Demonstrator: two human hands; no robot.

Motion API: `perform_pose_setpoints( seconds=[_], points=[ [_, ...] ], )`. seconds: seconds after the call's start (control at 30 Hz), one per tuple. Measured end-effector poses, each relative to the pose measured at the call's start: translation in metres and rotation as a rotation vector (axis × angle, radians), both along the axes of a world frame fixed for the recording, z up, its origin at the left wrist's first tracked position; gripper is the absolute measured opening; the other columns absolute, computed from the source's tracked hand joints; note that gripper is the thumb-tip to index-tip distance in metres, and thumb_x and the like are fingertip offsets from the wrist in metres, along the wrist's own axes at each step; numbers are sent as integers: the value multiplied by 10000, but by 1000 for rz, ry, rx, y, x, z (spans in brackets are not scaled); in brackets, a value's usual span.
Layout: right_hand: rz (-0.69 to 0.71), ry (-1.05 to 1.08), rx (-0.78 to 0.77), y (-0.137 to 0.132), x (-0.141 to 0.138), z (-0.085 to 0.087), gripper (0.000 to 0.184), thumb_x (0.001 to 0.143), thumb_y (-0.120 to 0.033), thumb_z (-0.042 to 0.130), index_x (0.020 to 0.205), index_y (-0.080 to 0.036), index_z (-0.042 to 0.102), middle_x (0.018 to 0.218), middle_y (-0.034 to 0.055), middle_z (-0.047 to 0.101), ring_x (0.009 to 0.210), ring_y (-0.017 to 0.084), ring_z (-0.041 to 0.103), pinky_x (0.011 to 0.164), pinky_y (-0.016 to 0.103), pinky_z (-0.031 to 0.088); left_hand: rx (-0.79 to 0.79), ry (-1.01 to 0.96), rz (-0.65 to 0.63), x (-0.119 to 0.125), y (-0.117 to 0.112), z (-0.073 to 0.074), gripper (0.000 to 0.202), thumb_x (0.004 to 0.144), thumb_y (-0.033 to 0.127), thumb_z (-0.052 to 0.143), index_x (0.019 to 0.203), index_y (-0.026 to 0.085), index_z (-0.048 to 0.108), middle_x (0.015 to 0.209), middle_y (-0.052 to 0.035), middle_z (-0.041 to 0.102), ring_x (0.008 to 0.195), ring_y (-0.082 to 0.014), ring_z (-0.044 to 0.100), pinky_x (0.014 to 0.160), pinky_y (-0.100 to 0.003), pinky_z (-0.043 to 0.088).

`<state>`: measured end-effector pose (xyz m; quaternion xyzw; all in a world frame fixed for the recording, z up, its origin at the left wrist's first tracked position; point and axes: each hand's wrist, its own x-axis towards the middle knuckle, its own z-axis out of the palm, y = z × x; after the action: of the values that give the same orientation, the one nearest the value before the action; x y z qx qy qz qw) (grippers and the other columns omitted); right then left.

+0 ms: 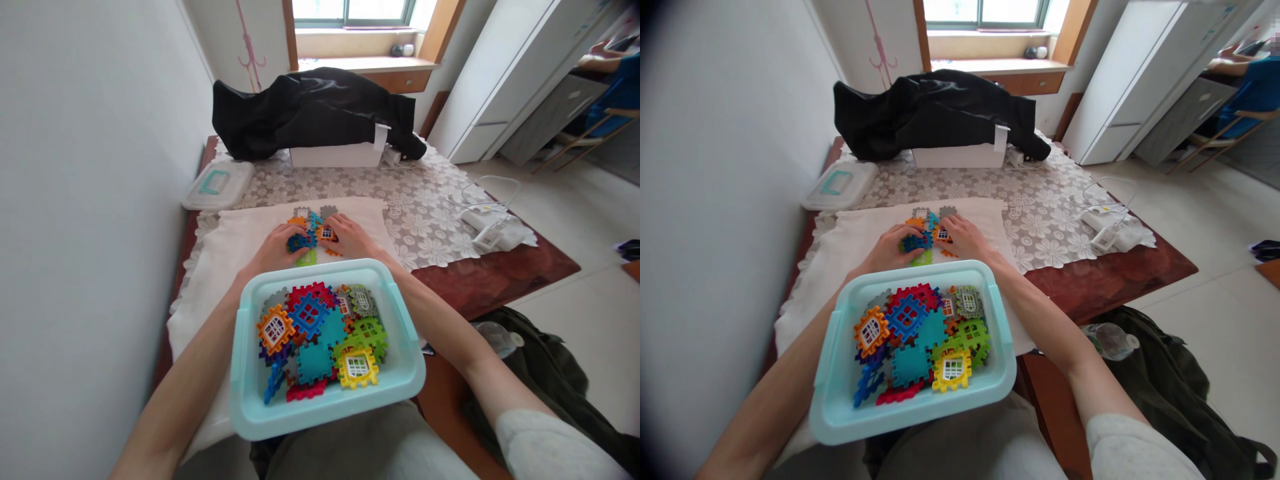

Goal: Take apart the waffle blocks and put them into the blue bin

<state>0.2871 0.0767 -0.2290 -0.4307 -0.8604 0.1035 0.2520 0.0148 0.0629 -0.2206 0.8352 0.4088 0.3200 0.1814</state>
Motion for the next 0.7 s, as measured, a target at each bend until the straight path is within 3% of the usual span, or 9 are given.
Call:
perform_pose_setpoints(
  seconds=[0.3,0.57,0.7],
  points=[
    [-34,-2,-52,-4,2,7,224,1054,-358,836,1154,-216,694,1190,119,760,1078,297,735,969,427,599,-15,-49,-35,1,-1,1,411,950,381,802,1324,228,727,1468,-134,772,1401,-353,734,1249,-584,584],
    [-26,156,-30,-2,4,6,218,1054,-315,790,1242,-256,696,1344,108,758,1179,276,753,1048,419,614,-37,-43,14,1,-4,2,542,938,408,836,1423,244,658,1475,-140,763,1381,-357,742,1229,-582,595],
    [5,132,-64,-4,3,5,210,1042,-309,798,1217,-250,698,1296,102,759,1152,274,743,1040,420,615,-9,-31,-2,2,-4,1,508,942,378,819,1405,237,661,1482,-143,759,1345,-360,758,1205,-584,604]
  ],
)
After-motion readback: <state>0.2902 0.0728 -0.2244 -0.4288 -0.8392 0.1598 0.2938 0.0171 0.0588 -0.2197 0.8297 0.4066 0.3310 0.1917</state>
